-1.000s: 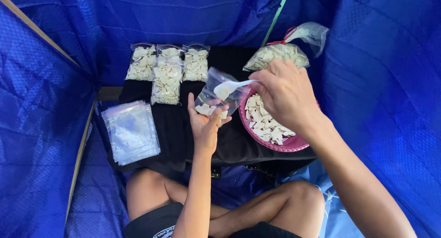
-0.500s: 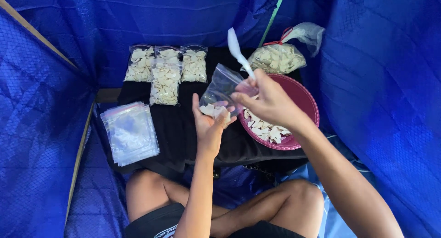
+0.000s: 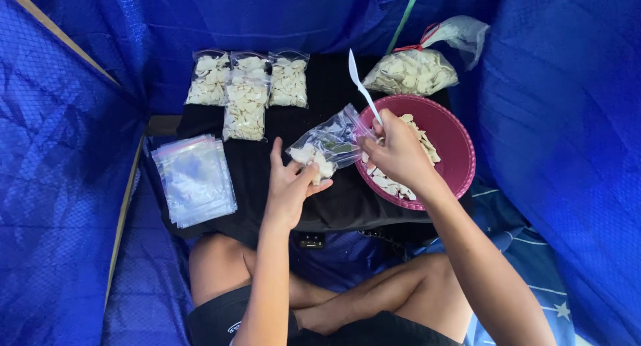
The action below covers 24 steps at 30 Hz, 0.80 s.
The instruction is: A person is scooping white chips from a bowl into small plastic bags using a plastic spoon.
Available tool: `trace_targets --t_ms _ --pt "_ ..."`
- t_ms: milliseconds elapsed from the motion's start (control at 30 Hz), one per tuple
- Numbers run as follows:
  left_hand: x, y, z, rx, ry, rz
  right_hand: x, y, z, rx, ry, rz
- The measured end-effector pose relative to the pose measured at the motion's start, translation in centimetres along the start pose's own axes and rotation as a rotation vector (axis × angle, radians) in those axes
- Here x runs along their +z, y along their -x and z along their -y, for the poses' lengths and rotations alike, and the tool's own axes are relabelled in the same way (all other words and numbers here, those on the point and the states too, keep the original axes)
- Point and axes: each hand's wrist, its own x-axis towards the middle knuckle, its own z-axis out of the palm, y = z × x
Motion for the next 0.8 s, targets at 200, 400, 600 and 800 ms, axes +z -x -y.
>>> trace_targets --t_ms 200,400,600,800 --pt "-1.7 -1.2 0.2 0.013 -0.036 -0.078 0.4 1.2 -0.4 -0.042 -0.15 -0.018" --pt "-0.4 -0.8 -0.2 0.128 -0.052 0.04 -0.5 2.6 -1.5 -0.001 -0.164 0.063" --pt "-1.1 -3.0 1.7 0.183 -0.004 0.033 -6.8 3.8 -4.3 0.117 0.424 -0.045" --pt "-0.4 -5.9 2.6 0.194 0.056 0.083 -6.8 4.8 -8.0 0.088 0.733 -0.159"
